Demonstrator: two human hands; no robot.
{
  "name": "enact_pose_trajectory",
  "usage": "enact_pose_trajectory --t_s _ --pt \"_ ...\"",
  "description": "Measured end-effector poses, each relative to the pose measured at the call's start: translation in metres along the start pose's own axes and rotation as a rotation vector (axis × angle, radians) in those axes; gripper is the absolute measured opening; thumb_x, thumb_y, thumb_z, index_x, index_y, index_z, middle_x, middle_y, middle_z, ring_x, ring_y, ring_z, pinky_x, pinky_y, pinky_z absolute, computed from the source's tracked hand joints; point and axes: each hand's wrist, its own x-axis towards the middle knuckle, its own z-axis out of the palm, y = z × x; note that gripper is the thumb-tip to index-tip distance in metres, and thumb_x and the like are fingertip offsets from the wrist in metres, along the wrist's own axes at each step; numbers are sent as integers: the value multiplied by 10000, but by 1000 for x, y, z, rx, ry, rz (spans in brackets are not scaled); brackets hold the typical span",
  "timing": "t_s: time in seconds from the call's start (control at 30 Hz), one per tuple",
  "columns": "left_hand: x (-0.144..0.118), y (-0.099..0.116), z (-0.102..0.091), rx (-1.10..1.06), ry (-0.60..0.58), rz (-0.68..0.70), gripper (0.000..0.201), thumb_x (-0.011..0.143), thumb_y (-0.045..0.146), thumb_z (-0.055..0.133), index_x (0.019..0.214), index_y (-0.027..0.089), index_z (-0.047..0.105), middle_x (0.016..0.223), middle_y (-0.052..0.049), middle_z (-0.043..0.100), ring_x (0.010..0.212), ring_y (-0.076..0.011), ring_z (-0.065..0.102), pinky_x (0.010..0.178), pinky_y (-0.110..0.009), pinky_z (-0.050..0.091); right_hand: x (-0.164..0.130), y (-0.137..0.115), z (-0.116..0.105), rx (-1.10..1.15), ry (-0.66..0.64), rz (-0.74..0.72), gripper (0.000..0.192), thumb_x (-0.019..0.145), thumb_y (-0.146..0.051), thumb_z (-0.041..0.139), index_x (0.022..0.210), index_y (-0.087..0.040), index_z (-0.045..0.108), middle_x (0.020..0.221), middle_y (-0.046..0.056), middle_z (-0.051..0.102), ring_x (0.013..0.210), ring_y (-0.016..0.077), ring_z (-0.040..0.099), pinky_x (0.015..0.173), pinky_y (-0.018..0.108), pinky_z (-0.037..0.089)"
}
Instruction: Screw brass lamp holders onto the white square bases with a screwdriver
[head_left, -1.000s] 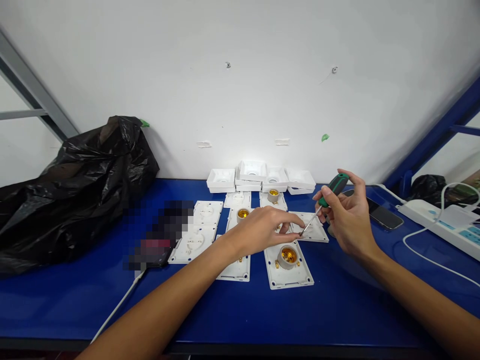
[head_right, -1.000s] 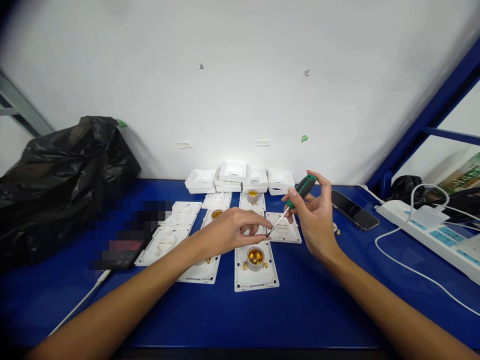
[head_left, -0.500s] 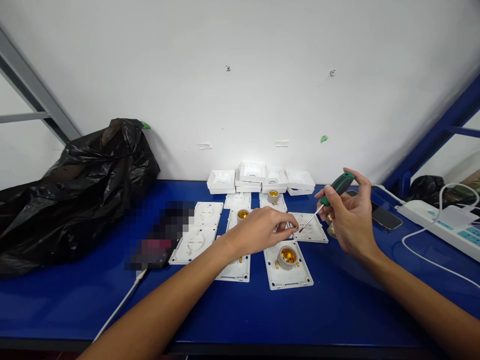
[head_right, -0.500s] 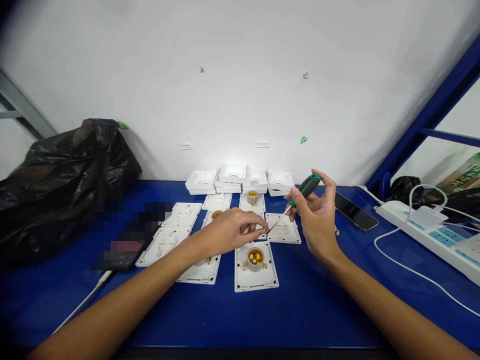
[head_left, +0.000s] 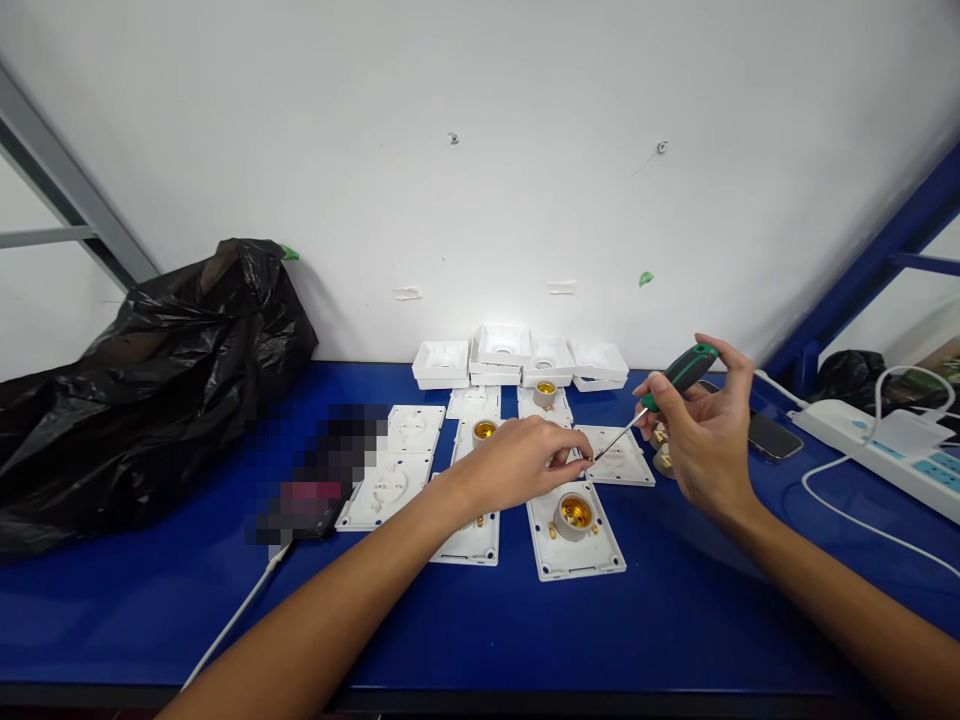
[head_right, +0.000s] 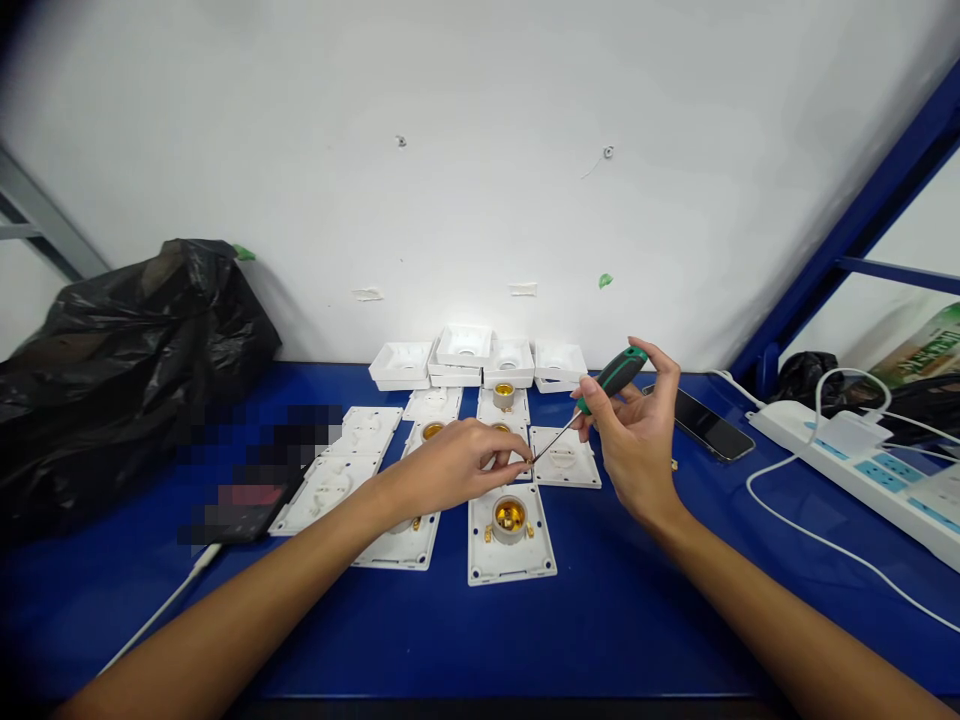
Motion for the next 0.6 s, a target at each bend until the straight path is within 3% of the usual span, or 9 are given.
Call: enact_pose_trajectory --t_s 0.27,0.6 --pt "0 0 1 9 -4 11 206 1003 350 567 1035 221 724 759 10 706 609 -98 555 610 -260 372 -1 -4 2 21 -27 -27 604 828 -340 792 1295 -353 409 775 -33 683 482 145 597 438 308 511" --pt "0 0 1 17 13 11 206 1004 364 577 1002 221 724 710 28 671 591 -93 546 598 -255 366 -1 -2 2 54 -25 -88 612 799 -294 824 1267 -346 433 768 -49 689 452 143 608 410 299 534"
